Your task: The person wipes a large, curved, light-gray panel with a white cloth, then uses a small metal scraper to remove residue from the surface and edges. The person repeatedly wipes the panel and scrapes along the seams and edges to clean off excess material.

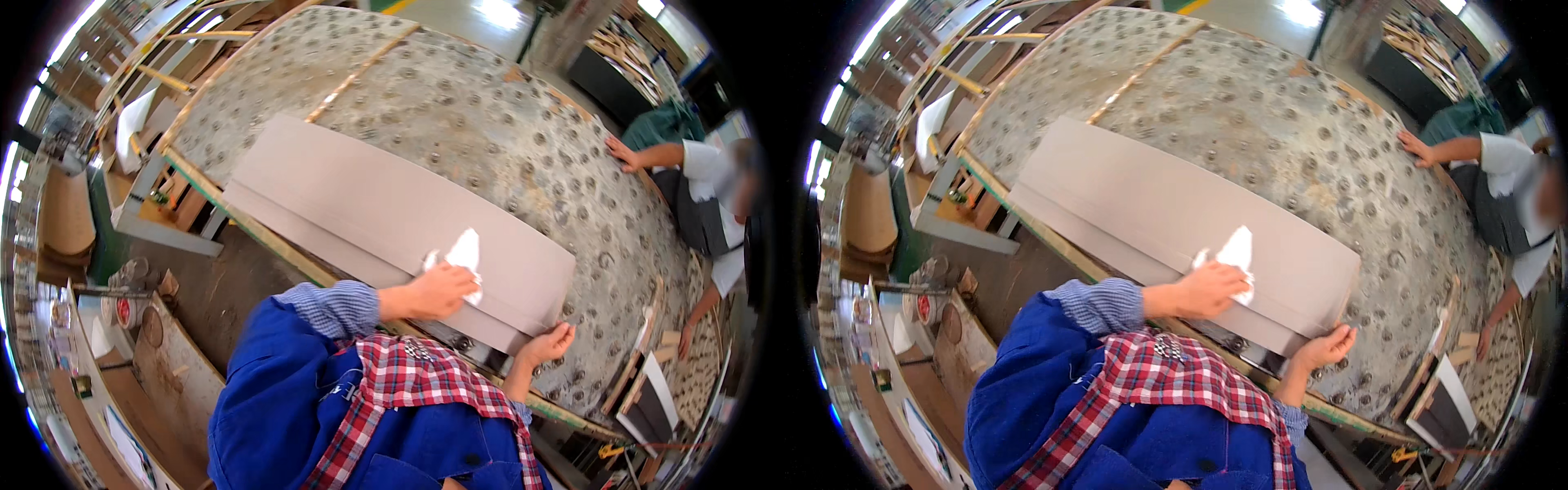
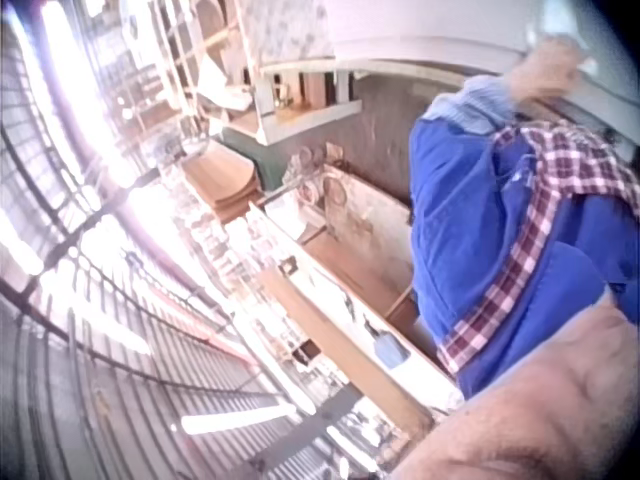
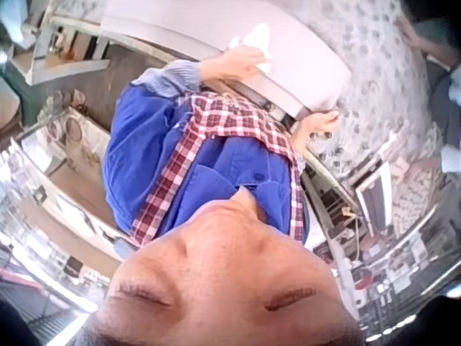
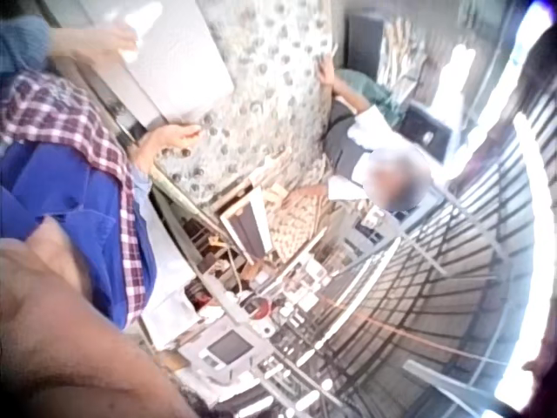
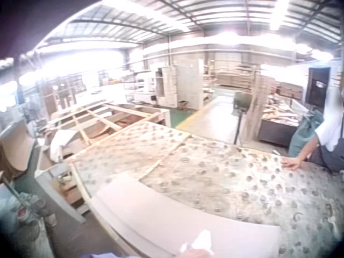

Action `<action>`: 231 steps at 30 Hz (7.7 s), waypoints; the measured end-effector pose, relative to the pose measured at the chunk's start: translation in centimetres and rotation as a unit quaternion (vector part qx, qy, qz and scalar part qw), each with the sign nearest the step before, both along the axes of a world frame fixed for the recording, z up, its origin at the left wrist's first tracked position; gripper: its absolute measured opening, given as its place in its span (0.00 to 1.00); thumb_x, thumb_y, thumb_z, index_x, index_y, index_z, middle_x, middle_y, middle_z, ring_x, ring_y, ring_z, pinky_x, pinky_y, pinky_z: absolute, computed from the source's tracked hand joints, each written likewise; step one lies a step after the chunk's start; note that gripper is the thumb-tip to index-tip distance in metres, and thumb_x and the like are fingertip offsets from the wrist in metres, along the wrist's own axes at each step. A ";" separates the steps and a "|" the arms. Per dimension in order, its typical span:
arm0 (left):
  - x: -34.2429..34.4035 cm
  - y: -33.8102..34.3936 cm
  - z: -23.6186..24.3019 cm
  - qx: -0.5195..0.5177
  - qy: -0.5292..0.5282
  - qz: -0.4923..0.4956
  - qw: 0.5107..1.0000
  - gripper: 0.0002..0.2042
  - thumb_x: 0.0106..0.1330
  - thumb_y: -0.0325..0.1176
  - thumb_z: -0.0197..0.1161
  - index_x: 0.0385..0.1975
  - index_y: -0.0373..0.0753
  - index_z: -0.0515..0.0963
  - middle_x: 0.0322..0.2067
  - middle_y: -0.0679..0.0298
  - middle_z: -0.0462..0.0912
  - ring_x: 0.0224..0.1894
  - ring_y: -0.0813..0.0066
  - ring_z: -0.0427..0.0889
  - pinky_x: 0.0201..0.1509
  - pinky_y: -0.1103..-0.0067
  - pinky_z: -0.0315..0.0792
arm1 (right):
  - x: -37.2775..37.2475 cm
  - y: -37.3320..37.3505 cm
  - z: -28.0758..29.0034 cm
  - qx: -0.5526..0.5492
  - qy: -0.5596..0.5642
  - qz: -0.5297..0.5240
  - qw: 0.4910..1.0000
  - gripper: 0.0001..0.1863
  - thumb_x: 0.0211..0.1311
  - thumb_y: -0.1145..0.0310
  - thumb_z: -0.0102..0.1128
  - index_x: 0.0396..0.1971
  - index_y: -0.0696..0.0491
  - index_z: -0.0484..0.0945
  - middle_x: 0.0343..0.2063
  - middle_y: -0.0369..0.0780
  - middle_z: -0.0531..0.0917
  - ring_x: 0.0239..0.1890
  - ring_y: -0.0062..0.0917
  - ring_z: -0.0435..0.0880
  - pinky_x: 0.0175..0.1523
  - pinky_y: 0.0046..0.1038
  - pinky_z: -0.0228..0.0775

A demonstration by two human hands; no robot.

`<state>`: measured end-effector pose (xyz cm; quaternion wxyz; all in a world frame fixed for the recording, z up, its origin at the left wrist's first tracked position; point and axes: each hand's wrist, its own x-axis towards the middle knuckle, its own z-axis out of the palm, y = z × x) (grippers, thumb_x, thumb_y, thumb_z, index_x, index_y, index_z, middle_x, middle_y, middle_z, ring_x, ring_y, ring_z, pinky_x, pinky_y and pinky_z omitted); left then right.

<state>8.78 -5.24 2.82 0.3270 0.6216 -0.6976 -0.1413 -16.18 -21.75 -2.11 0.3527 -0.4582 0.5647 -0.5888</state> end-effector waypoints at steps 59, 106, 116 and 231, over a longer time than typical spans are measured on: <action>23.5 18.0 -0.7 -0.014 -0.033 0.456 0.889 0.13 0.44 0.39 0.61 0.31 0.44 0.83 0.37 0.68 0.83 0.46 0.70 0.80 0.48 0.75 0.67 | 63.0 23.2 3.4 -0.272 0.170 0.799 0.509 0.05 0.55 0.69 0.59 0.30 0.46 0.83 0.24 0.32 0.76 0.30 0.27 0.75 0.38 0.32 0.61; 36.6 25.0 1.4 0.057 -0.067 0.515 0.853 0.14 0.47 0.20 0.54 0.36 0.39 0.74 0.37 0.62 0.78 0.42 0.62 0.75 0.49 0.70 0.61 | 65.2 20.3 4.0 -0.036 -0.031 0.813 0.580 0.07 0.59 0.75 0.60 0.36 0.56 0.83 0.24 0.36 0.75 0.22 0.17 0.71 0.27 0.21 0.63; 38.7 24.5 2.5 0.153 -0.165 0.393 0.892 0.13 0.45 0.18 0.53 0.32 0.39 0.72 0.33 0.63 0.74 0.41 0.63 0.72 0.51 0.69 0.59 | 65.8 19.9 3.3 -0.009 -0.087 0.785 0.613 0.07 0.59 0.74 0.60 0.36 0.57 0.83 0.24 0.35 0.74 0.23 0.16 0.69 0.27 0.20 0.62; 27.5 20.0 2.5 0.107 -0.064 0.442 0.888 0.26 0.54 0.40 0.63 0.52 0.34 0.71 0.51 0.52 0.77 0.58 0.52 0.72 0.66 0.57 0.52 | 68.8 15.2 2.7 0.066 -0.230 0.577 0.781 0.09 0.64 0.70 0.58 0.40 0.57 0.79 0.25 0.28 0.76 0.24 0.08 0.66 0.28 0.12 0.57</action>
